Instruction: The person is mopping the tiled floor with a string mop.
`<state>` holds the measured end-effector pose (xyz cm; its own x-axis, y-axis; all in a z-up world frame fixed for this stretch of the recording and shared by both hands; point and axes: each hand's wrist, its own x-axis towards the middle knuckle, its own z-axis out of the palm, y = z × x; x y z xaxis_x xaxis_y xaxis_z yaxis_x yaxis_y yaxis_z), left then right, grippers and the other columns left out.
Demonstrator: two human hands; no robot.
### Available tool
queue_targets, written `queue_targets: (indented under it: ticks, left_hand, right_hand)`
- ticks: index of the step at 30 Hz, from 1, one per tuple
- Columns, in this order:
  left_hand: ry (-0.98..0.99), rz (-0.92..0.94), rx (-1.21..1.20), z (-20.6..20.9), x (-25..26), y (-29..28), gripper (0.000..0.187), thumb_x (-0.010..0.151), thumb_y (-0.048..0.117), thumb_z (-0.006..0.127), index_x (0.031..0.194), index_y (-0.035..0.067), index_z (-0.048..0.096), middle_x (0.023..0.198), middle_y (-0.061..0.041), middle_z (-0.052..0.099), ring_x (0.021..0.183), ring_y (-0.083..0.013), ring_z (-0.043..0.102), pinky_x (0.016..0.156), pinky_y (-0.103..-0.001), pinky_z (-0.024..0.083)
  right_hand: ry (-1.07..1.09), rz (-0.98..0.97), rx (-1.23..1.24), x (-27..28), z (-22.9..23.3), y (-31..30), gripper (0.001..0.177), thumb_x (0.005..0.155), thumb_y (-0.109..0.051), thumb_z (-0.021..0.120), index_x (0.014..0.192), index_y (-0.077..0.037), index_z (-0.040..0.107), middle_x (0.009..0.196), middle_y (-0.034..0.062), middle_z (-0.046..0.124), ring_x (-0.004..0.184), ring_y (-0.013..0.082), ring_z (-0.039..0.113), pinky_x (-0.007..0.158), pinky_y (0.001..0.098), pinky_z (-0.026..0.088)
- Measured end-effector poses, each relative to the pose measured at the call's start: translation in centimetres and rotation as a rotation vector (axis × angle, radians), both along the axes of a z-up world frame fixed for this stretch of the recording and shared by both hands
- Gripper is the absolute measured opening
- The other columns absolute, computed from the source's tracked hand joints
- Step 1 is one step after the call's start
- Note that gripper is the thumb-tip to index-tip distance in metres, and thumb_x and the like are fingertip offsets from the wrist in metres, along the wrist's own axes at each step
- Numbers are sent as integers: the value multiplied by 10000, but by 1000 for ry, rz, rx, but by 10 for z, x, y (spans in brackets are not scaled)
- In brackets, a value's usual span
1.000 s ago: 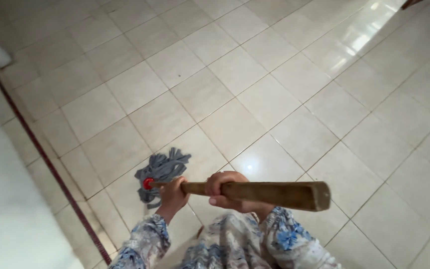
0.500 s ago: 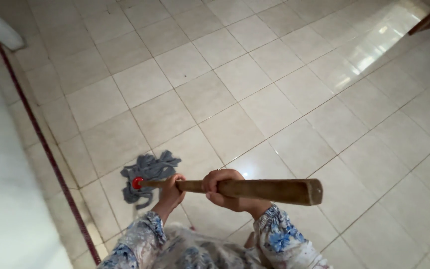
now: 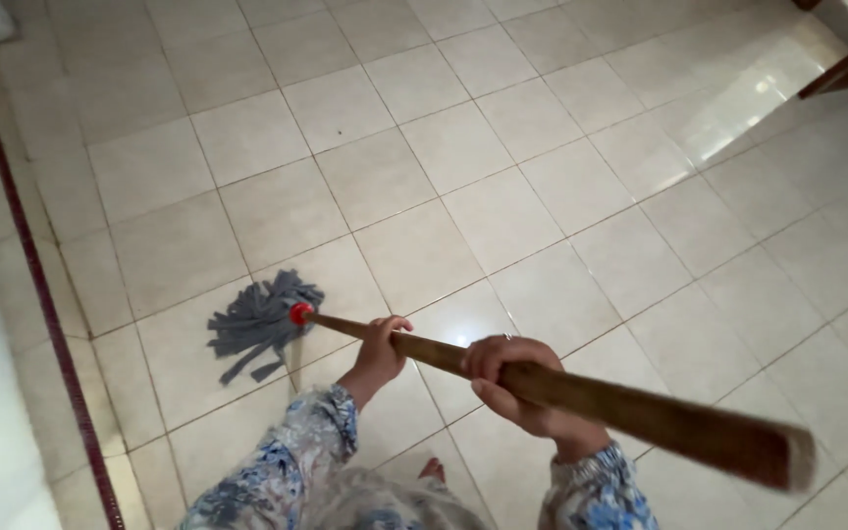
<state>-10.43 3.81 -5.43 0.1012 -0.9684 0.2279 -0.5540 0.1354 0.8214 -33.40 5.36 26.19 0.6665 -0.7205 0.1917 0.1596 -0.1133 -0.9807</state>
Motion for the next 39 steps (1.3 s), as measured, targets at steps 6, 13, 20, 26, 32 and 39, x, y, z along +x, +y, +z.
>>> queue_targets:
  ticks: [6,13,20,26,32,39]
  left_hand:
    - [57,-65,-88,13,-54,-15,293,782,-17,703,1019,142,636,1020,-117,637,1023,-334,604,868,-415,518]
    - [-90,-268,210,36,-30,12,208,810,181,806,945,155,649,988,-84,675,1021,-320,643,847,-436,527]
    - [-152,-317,322,37,14,59,241,776,205,829,937,158,657,1025,-78,694,1075,-325,624,881,-448,512]
    - [-142,-297,178,24,81,106,268,738,179,867,911,117,673,970,-116,706,1029,-352,626,918,-461,482]
    - [-80,-196,326,8,184,144,191,779,194,835,847,104,682,854,-111,723,882,-311,698,786,-421,542]
    - [53,-14,290,40,259,130,321,791,290,797,986,61,685,836,-113,725,793,-246,699,705,-414,540]
  right_hand:
    - [8,-20,-43,-43,1,1,232,891,52,692,748,-40,533,776,81,601,845,235,620,811,406,533]
    - [-2,-44,-160,-49,-52,34,262,866,47,739,770,-64,522,771,69,621,838,232,663,1053,470,512]
    - [59,-68,-98,-17,-79,85,280,838,8,802,774,-63,538,824,86,621,895,270,650,1181,509,360]
    - [-58,117,60,34,-80,100,270,889,-30,810,798,-62,558,882,91,607,1021,281,606,1052,519,487]
    - [-75,153,118,143,-80,100,216,907,-25,778,825,-70,583,958,74,651,1045,229,620,958,419,520]
    - [-59,189,174,252,-56,41,177,887,-4,766,849,-86,614,962,52,694,996,185,667,882,357,565]
